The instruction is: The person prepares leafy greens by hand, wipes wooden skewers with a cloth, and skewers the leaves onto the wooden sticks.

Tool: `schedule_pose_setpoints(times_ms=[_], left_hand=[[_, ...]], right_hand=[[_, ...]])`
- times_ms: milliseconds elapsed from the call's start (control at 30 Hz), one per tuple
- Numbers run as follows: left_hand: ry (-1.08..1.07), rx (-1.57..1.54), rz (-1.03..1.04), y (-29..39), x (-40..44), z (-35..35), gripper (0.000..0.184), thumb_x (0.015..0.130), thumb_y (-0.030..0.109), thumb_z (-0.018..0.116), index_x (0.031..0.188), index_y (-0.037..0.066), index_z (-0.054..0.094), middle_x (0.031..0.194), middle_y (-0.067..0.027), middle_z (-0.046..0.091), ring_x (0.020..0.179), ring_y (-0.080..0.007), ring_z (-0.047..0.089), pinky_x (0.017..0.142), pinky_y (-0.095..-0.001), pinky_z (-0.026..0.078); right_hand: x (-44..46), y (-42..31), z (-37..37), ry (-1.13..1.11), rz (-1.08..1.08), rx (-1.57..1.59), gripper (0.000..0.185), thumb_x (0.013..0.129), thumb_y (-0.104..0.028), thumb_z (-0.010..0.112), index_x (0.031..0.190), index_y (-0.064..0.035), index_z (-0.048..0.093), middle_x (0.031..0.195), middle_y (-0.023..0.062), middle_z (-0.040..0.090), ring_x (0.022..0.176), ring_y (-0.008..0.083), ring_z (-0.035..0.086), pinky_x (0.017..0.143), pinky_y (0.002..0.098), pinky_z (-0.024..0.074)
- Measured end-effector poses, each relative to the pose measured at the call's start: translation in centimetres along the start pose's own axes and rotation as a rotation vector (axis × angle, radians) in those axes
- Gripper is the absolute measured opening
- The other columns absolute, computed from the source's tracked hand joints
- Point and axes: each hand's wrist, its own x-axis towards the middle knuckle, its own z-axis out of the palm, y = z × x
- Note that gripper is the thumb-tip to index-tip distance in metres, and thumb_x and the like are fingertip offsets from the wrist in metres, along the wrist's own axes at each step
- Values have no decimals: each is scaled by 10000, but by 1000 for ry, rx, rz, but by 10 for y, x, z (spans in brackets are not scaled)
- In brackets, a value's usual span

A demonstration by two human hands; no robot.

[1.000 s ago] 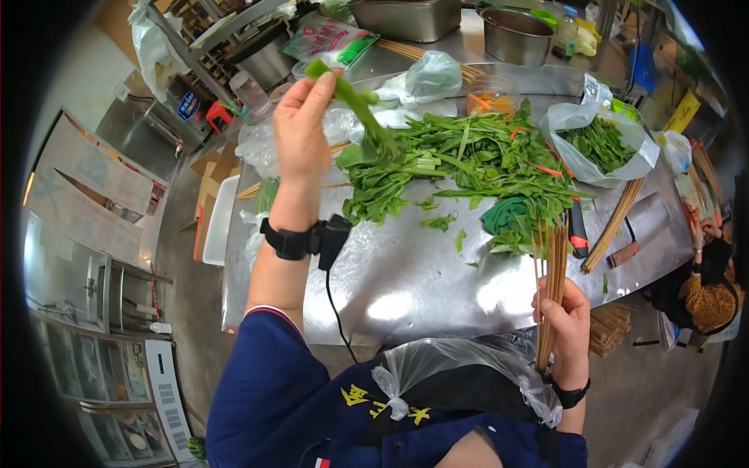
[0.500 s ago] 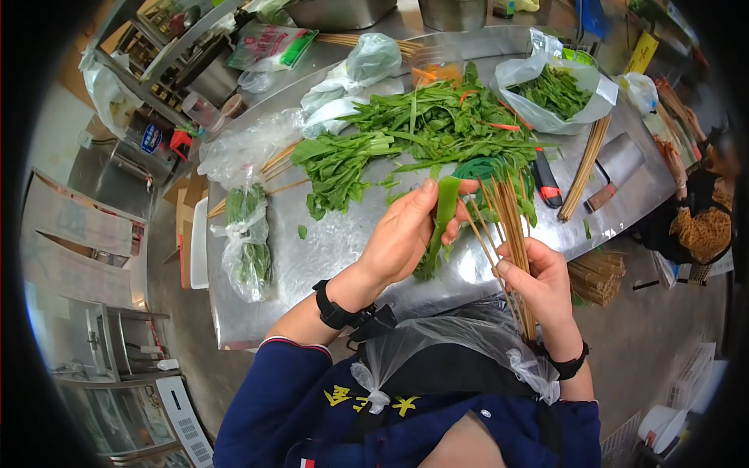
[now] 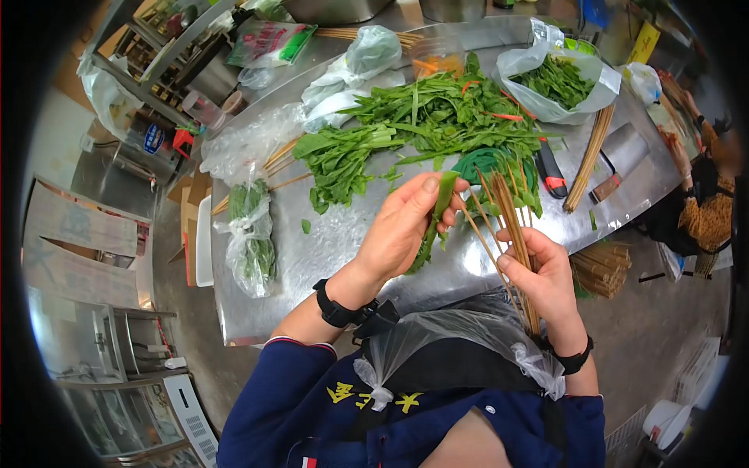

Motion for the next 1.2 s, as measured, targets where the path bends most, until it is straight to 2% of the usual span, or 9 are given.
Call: schedule_pose_setpoints(times_ms=[167, 267, 367, 467, 533, 800, 967, 1200], left_hand=[[43, -69, -15, -2, -3, 2, 390, 930, 322, 381, 1054, -24, 512, 869, -68, 558, 727, -132, 490, 665, -260, 392], [-10, -126, -43, -1, -5, 5, 387, 930, 328, 376, 1032, -18, 517, 859, -65, 553, 702, -138, 482, 654, -268, 387], [-137, -279, -126, -5, -4, -6, 389, 928, 335, 374, 1007, -16, 521, 842, -64, 546, 678, -141, 469, 642, -274, 377], [-90, -283, -160, -8, -5, -7, 385, 925, 337, 375, 994, -14, 520, 819, -65, 541, 666, -136, 457, 632, -279, 368], [-102, -270, -164, -8, -5, -6, 384, 923, 332, 379, 1003, -18, 517, 815, -70, 542, 673, -140, 461, 637, -278, 373], [-67, -199, -148, -3, -4, -3, 388, 918, 302, 405, 1062, -45, 502, 834, -96, 554, 710, -155, 484, 659, -262, 397], [-61, -168, -139, -4, -3, -2, 410, 916, 293, 418, 1117, -55, 498, 842, -91, 552, 728, -141, 486, 666, -252, 397], [-58, -42, -78, -4, -1, -1, 412, 916, 296, 422, 1111, -57, 509, 875, -75, 549, 758, -116, 481, 676, -241, 393]], right_hand=[[0, -5, 0, -30, 30, -74, 152, 796, -89, 591, 919, -3, 571, 708, -42, 515, 630, 11, 440, 562, 173, 365], [1, -2, 0, -25, 22, -101, 146, 808, -104, 581, 910, -3, 559, 706, -35, 516, 634, 9, 428, 567, 178, 366], [1, 2, -2, -28, 8, -28, 147, 811, -114, 583, 905, -8, 548, 731, -26, 530, 645, 20, 450, 576, 185, 382], [1, 2, -5, -131, 94, 128, 141, 793, -100, 606, 889, -19, 541, 766, -14, 548, 672, 41, 490, 598, 193, 407], [-1, 3, -4, -155, 28, 188, 153, 765, -79, 637, 869, -32, 534, 781, -9, 555, 687, 51, 511, 608, 197, 421], [3, 2, -9, -123, 98, 114, 183, 731, -62, 666, 855, -39, 534, 750, -23, 538, 674, 34, 489, 603, 186, 406], [4, 3, -7, -110, 78, 94, 178, 726, -59, 666, 847, -45, 536, 740, -32, 527, 661, 28, 472, 591, 181, 392], [5, 4, -9, -103, 76, 66, 180, 725, -63, 667, 852, -45, 541, 746, -32, 526, 670, 28, 471, 597, 180, 389]])
